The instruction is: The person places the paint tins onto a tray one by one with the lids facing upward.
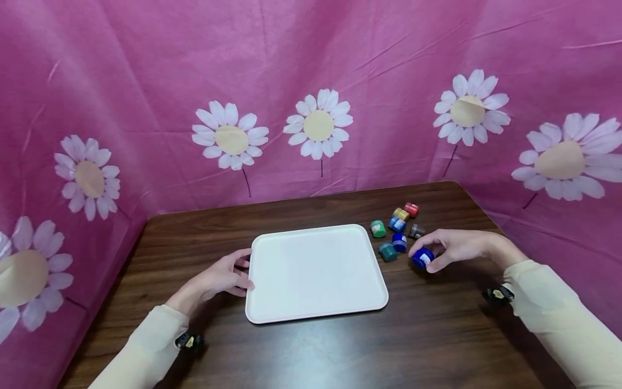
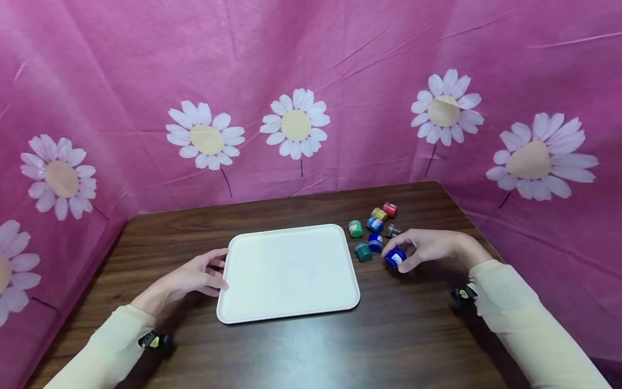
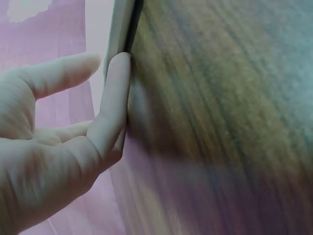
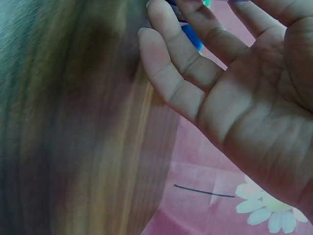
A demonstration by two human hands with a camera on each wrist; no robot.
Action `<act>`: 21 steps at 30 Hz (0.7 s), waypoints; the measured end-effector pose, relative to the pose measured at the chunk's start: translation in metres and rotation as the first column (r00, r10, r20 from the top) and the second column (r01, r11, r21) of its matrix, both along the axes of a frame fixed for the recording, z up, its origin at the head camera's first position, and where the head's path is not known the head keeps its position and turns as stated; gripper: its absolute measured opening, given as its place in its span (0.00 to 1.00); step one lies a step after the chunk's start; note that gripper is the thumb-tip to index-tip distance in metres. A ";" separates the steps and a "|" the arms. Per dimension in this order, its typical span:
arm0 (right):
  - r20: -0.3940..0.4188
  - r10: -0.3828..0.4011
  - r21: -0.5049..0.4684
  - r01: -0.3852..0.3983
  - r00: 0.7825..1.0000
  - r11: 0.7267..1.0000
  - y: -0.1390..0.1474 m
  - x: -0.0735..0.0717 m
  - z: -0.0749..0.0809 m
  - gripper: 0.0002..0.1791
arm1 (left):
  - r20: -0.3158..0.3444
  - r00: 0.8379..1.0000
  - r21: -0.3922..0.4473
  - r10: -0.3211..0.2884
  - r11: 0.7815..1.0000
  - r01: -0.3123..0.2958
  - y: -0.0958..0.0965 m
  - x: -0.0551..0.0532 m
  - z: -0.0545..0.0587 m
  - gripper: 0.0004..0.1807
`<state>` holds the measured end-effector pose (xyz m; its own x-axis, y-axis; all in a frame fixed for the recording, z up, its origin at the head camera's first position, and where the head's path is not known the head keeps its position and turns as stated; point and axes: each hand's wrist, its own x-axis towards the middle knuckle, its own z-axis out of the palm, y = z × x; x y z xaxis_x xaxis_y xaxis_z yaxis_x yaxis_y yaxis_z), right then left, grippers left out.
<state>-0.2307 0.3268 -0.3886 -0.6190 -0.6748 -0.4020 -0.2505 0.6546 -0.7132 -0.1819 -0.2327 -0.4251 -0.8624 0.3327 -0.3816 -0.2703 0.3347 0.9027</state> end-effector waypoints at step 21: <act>0.001 0.004 -0.026 -0.004 1.000 1.000 -0.078 -0.019 0.027 0.27 | 0.008 0.997 -0.052 0.082 0.995 -0.082 -0.004 -0.001 -0.006 0.53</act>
